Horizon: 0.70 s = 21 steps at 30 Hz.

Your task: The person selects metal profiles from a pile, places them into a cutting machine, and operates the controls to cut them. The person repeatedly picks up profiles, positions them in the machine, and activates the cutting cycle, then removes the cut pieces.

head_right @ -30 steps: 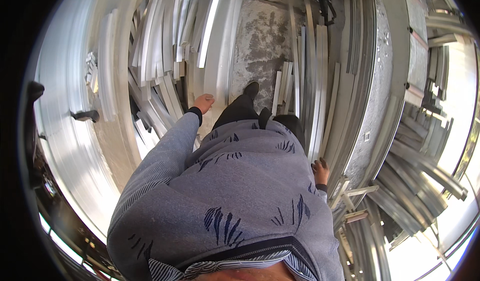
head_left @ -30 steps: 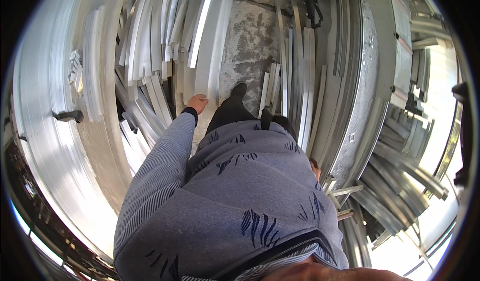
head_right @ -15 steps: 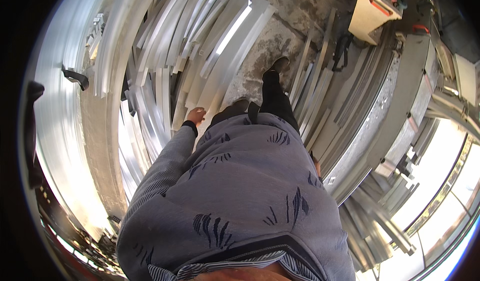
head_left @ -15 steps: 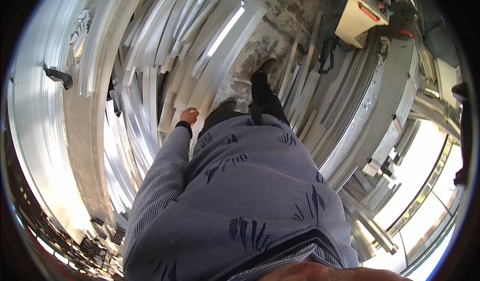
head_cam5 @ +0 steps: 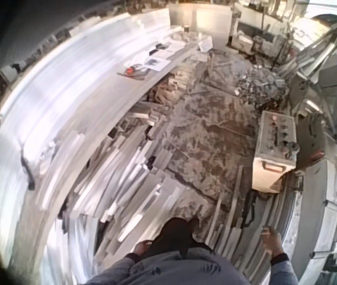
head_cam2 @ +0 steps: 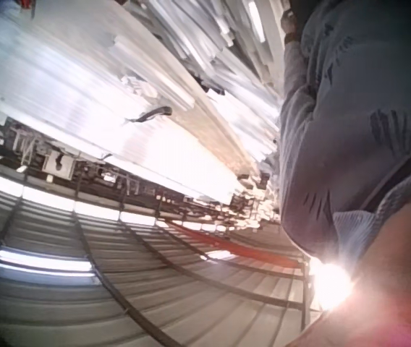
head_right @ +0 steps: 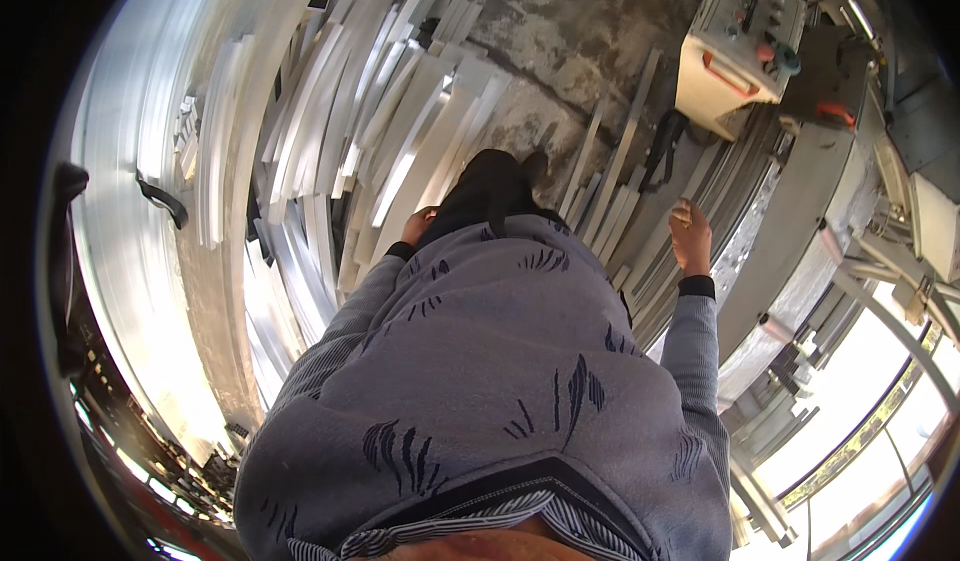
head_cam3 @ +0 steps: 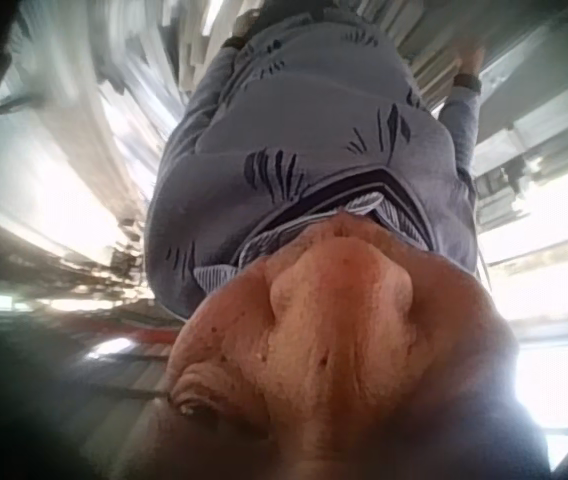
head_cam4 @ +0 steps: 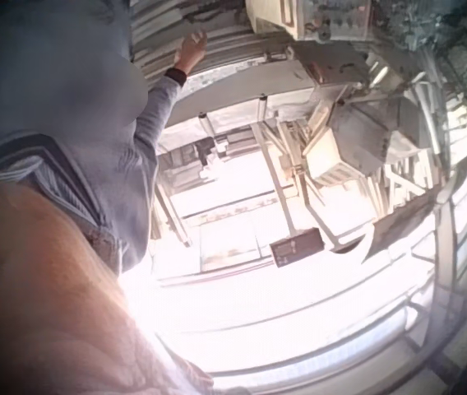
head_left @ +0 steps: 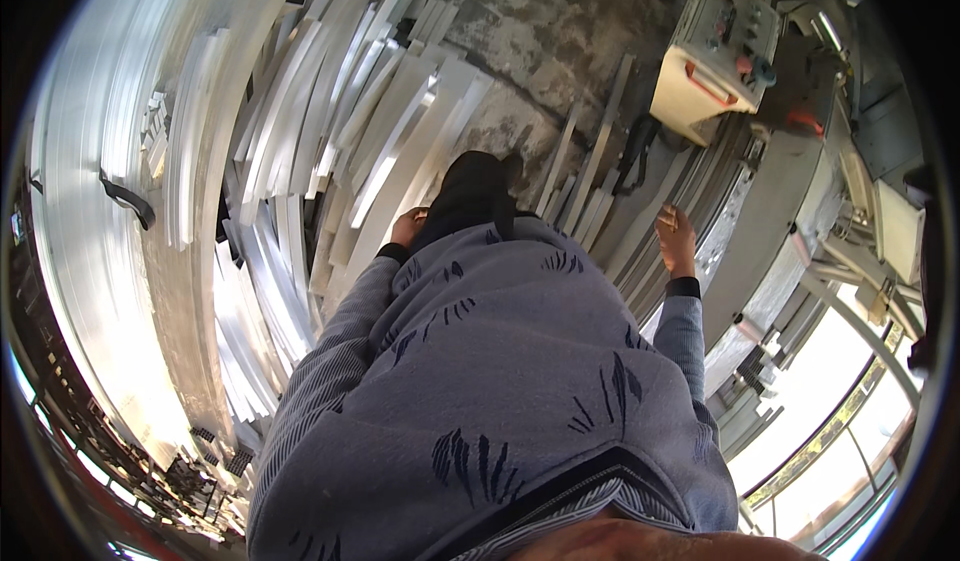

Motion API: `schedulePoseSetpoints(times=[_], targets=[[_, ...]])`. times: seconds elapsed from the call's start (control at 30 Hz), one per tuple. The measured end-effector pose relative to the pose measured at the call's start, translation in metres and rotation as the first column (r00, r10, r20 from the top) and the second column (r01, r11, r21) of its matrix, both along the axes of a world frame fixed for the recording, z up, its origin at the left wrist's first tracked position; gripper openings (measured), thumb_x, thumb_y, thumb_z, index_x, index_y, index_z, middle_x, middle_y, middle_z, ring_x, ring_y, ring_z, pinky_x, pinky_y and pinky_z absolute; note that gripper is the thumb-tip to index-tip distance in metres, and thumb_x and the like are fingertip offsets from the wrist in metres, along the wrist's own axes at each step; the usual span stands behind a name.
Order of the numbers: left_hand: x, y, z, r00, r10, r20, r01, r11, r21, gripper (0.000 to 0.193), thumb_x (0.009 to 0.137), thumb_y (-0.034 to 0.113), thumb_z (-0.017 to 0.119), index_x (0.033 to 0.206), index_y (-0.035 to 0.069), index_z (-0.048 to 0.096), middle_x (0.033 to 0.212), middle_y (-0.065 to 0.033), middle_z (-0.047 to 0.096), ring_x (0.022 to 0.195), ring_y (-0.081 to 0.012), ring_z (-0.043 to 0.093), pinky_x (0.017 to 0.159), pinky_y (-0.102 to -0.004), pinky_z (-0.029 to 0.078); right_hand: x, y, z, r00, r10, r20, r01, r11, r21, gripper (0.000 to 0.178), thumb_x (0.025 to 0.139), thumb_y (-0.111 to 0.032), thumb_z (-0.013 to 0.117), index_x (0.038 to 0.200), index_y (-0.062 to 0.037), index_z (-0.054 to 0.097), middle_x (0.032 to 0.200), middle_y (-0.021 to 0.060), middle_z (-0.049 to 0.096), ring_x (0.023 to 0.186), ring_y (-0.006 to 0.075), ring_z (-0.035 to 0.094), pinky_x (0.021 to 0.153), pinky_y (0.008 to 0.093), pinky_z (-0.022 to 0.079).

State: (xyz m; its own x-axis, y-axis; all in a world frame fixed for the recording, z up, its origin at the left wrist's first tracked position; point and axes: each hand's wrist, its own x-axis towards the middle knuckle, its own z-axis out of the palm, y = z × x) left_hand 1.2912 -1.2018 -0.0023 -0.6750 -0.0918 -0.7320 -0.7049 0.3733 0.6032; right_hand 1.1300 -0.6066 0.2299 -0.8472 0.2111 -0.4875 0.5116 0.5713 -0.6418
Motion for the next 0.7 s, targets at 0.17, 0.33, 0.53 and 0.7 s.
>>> schedulePoseSetpoints(times=[0.17, 0.33, 0.53, 0.7], targets=[[-0.086, 0.017, 0.036, 0.986, 0.129, 0.109, -0.116, 0.986, -0.117, 0.045, 0.091, 0.036, 0.072, 0.13, 0.014, 0.076, 0.102, -0.014, 0.082, 0.09, -0.0252, 0.08, 0.086, -0.0383, 0.061, -0.153, -0.034, 0.05, 0.953, 0.229, -0.198, -0.221, 0.973, 0.06, 0.036, 0.098, -0.007, 0.066, 0.134, -0.0009, 0.067, 0.105, 0.0058, 0.073, 0.095, 0.0136, 0.071, 0.084, 0.0302, 0.056], [-0.14, 0.01, 0.019, 0.975, -0.085, 0.205, 0.137, 0.956, -0.259, 0.048, 0.09, 0.044, 0.072, 0.13, 0.017, 0.075, 0.101, -0.0141, 0.082, 0.096, -0.0334, 0.079, 0.091, -0.0449, 0.061, -0.279, -0.042, 0.059, 0.869, 0.414, -0.27, -0.384, 0.91, 0.157, 0.039, 0.091, -0.001, 0.069, 0.13, -0.0012, 0.069, 0.108, 0.0158, 0.075, 0.099, 0.0287, 0.076, 0.088, 0.0366, 0.059], [-0.206, 0.035, -0.056, 0.903, -0.369, 0.221, 0.406, 0.901, -0.153, 0.049, 0.1, 0.051, 0.058, 0.134, 0.019, 0.071, 0.128, -0.0197, 0.075, 0.12, -0.04, 0.07, 0.101, -0.0508, 0.056, -0.423, -0.02, 0.05, 0.92, 0.359, -0.154, -0.338, 0.93, 0.147, 0.038, 0.093, -0.004, 0.065, 0.131, -0.005, 0.071, 0.106, 0.0112, 0.076, 0.092, 0.0246, 0.075, 0.082, 0.0356, 0.059], [-0.34, 0.042, -0.033, 0.972, -0.235, -0.02, 0.224, 0.946, -0.233, 0.053, 0.102, 0.051, 0.054, 0.141, 0.018, 0.066, 0.139, -0.0212, 0.069, 0.126, -0.0435, 0.065, 0.103, -0.0529, 0.053, -0.52, -0.019, 0.047, 0.934, 0.303, -0.188, -0.297, 0.953, 0.064, 0.039, 0.093, -0.003, 0.067, 0.131, -0.0033, 0.071, 0.106, 0.0128, 0.077, 0.096, 0.0249, 0.076, 0.084, 0.0362, 0.06]])
